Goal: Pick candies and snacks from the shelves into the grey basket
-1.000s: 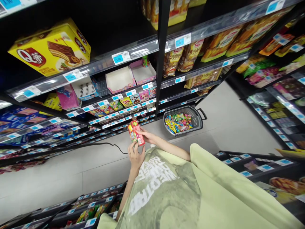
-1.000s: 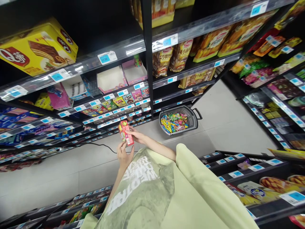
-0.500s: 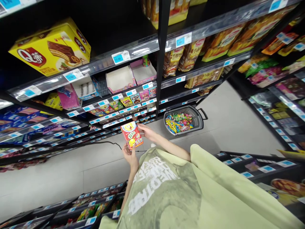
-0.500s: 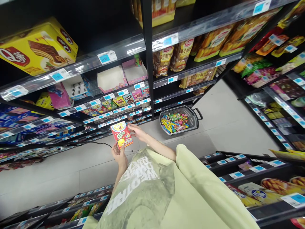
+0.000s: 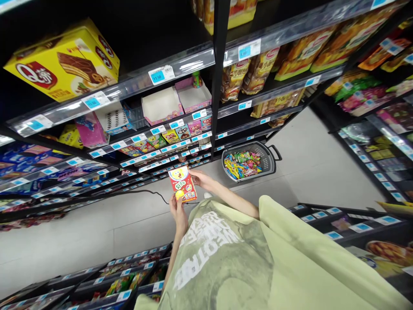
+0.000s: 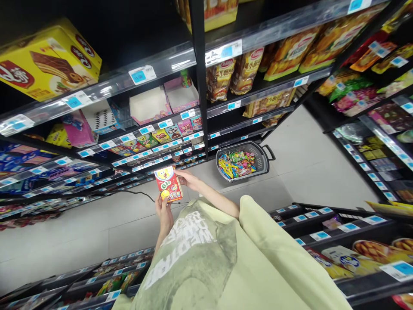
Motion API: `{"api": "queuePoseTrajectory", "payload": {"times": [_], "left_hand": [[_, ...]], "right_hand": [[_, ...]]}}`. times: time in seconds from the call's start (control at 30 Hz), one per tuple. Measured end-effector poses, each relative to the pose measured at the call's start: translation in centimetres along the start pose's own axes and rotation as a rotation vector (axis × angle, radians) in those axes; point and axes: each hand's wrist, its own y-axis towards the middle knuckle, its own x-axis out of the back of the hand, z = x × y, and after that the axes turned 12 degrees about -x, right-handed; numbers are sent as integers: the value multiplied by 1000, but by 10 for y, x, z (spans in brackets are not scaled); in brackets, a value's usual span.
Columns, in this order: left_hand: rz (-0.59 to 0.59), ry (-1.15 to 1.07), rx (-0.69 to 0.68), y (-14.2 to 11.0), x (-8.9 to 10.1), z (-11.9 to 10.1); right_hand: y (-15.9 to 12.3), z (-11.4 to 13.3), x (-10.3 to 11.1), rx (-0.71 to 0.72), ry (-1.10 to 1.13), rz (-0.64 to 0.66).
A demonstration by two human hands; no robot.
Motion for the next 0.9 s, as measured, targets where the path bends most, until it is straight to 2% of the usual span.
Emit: {"api": "queuePoseTrajectory", "payload": {"times": [0.37,0.7,0.9], "left_hand": [[34,146,-94,4,6,11],[15,173,-124,6,5,8],[18,152,-92,9,8,10]], "right_hand": [[-1,3,2,31,6,-2],[2,5,5,19,-22,-56],[3,8,2,10,-12,-94]]}}
